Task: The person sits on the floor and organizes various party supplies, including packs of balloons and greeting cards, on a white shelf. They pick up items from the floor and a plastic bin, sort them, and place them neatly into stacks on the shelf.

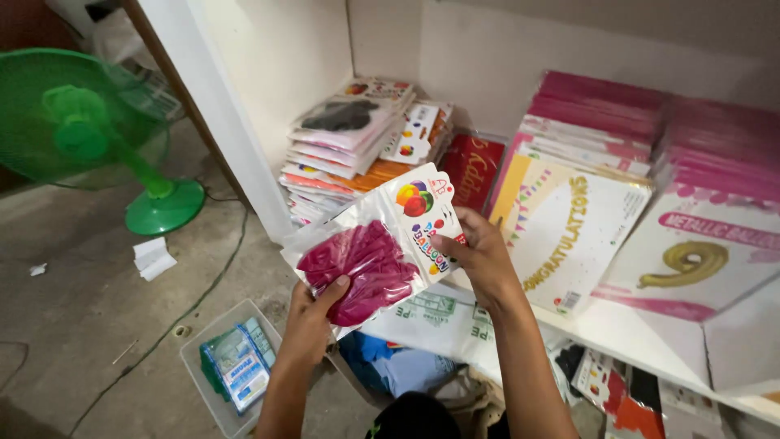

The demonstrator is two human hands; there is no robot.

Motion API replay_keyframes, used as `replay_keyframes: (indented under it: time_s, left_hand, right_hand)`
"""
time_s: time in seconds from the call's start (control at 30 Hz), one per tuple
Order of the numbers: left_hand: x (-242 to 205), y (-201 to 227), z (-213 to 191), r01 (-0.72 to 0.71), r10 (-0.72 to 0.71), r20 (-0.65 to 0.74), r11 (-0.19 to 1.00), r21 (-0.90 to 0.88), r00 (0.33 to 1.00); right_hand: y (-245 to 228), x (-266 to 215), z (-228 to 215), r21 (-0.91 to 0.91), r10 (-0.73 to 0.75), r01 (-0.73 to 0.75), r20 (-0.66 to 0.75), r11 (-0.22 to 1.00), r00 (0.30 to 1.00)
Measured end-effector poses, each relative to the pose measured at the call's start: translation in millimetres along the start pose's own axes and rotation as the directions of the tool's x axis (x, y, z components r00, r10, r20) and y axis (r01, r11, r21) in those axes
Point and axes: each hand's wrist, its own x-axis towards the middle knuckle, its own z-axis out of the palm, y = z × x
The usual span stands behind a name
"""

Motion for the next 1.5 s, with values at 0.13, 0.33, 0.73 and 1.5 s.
replay_keyframes:
  time_s: [0.13, 0.33, 0.73, 1.5]
  left_hand:
    - [16, 8, 17, -0.003, -0.014, -0.124, 0.990, -0.139, 0.992]
    - [113, 85, 82, -0.072, 0.053, -0.086, 0.970, -0.230, 0.995]
    - [345, 87, 95, 0.004, -0.004, -0.098, 1.000, -0.005, 0.995]
    - [178, 107, 104, -0.264, 0.667, 0.030, 0.253, 0.931, 0.744]
  right_hand:
    - [-1, 2, 3, 0.219, -0.100, 0.112, -0.068, 0.969, 0.993]
    - [-13, 2, 4, 0.522, -0.034, 0.127, -0.183, 0.843, 0.983]
    - [-22, 4, -15, 0.591, -0.069, 0.189, -0.220, 0.784, 0.973]
    - [-34, -10, -33, 0.647, -0.038, 0.204, -0.261, 0.735, 0.965]
